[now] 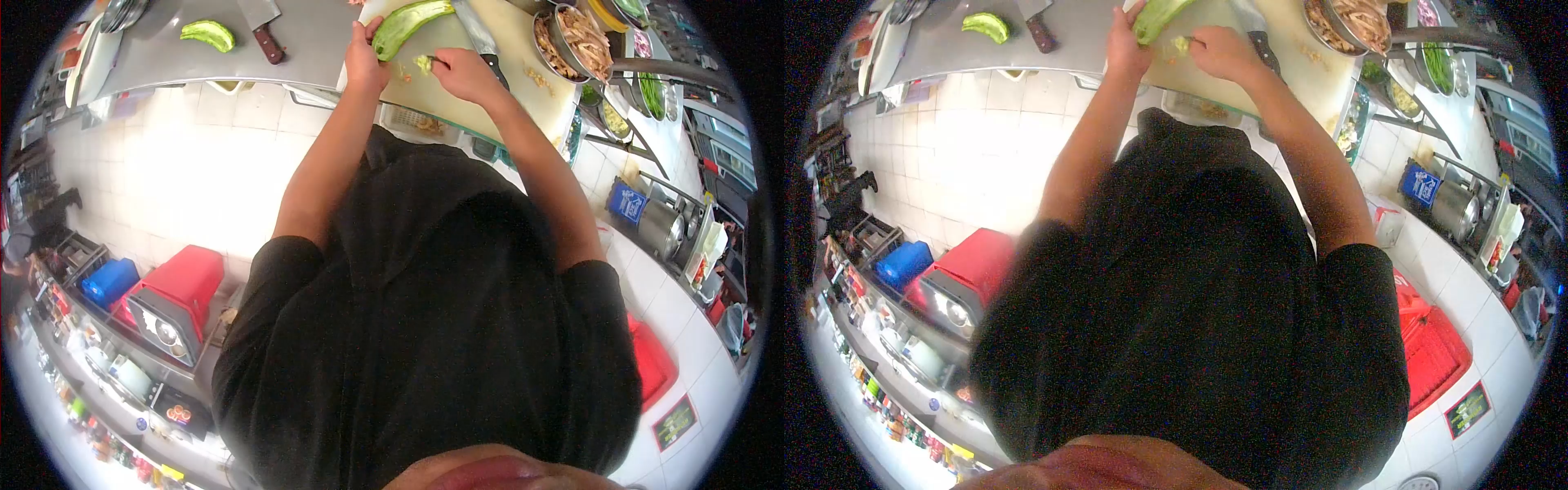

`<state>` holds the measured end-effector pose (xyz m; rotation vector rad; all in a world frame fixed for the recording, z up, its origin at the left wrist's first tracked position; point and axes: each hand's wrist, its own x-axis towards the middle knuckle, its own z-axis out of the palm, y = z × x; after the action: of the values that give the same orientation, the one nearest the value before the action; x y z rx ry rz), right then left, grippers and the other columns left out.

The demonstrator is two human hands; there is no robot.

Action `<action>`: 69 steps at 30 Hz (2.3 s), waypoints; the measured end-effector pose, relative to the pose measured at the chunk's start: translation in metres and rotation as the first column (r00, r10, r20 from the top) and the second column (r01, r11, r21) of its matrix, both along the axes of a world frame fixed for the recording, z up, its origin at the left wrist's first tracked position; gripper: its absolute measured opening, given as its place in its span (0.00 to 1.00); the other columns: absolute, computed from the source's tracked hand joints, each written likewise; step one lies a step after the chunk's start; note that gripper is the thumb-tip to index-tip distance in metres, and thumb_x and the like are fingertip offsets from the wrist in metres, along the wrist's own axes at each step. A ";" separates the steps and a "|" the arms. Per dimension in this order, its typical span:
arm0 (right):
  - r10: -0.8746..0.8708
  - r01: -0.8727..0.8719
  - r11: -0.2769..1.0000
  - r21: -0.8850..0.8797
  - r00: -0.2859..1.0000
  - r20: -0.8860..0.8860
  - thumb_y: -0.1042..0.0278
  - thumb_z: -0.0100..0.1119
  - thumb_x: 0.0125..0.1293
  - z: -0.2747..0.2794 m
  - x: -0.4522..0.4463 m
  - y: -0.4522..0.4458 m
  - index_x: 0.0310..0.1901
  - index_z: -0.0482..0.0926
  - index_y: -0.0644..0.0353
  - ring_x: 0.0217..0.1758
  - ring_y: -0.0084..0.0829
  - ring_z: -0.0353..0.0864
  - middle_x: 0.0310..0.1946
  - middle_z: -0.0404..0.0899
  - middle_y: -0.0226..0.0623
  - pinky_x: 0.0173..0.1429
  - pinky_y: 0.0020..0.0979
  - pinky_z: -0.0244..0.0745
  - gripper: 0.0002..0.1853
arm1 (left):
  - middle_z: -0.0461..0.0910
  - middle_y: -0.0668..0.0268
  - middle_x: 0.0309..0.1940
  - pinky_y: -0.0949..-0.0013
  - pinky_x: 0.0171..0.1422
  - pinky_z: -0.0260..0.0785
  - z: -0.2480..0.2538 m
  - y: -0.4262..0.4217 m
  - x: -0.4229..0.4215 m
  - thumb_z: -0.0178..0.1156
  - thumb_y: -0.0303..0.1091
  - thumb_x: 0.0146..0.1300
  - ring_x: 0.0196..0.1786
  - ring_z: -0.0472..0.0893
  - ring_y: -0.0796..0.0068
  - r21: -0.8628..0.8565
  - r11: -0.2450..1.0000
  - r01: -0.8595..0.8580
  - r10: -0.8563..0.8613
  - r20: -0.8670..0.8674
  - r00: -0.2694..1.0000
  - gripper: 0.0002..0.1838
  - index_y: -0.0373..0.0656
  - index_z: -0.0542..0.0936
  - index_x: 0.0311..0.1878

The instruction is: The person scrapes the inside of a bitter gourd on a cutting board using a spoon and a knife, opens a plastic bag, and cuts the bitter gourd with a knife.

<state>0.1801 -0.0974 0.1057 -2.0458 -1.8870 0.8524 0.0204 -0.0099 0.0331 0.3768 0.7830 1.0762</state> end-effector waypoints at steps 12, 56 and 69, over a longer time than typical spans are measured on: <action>0.065 -0.083 0.994 0.072 0.974 0.216 0.63 0.59 0.55 -0.010 -0.042 0.047 0.31 0.85 0.64 0.36 0.50 0.85 0.29 0.84 0.50 0.43 0.47 0.80 0.12 | 0.76 0.54 0.55 0.59 0.59 0.73 0.007 -0.006 0.011 0.34 0.50 0.78 0.55 0.78 0.61 -0.016 0.999 0.042 -0.042 -0.015 0.999 0.30 0.32 0.72 0.62; -0.030 0.042 0.974 0.223 0.998 -0.057 0.64 0.52 0.61 -0.033 0.023 0.059 0.46 0.83 0.57 0.45 0.52 0.82 0.41 0.83 0.52 0.51 0.46 0.76 0.15 | 0.74 0.54 0.55 0.52 0.60 0.75 0.050 0.020 -0.029 0.50 0.31 0.72 0.57 0.77 0.59 0.141 0.983 0.115 -0.082 -0.223 0.971 0.19 0.34 0.65 0.62; -0.171 0.149 0.984 0.101 0.951 0.259 0.65 0.57 0.57 -0.017 -0.008 0.053 0.40 0.85 0.64 0.45 0.51 0.85 0.40 0.84 0.55 0.51 0.49 0.79 0.14 | 0.65 0.42 0.63 0.36 0.67 0.64 0.059 -0.017 -0.079 0.34 0.55 0.75 0.65 0.68 0.40 -0.176 0.967 0.182 -0.177 0.046 0.983 0.33 0.29 0.63 0.62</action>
<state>0.1720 -0.0441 0.0886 -2.3217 -1.8140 0.4729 -0.0583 -0.0273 0.0923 0.2721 0.7963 0.8330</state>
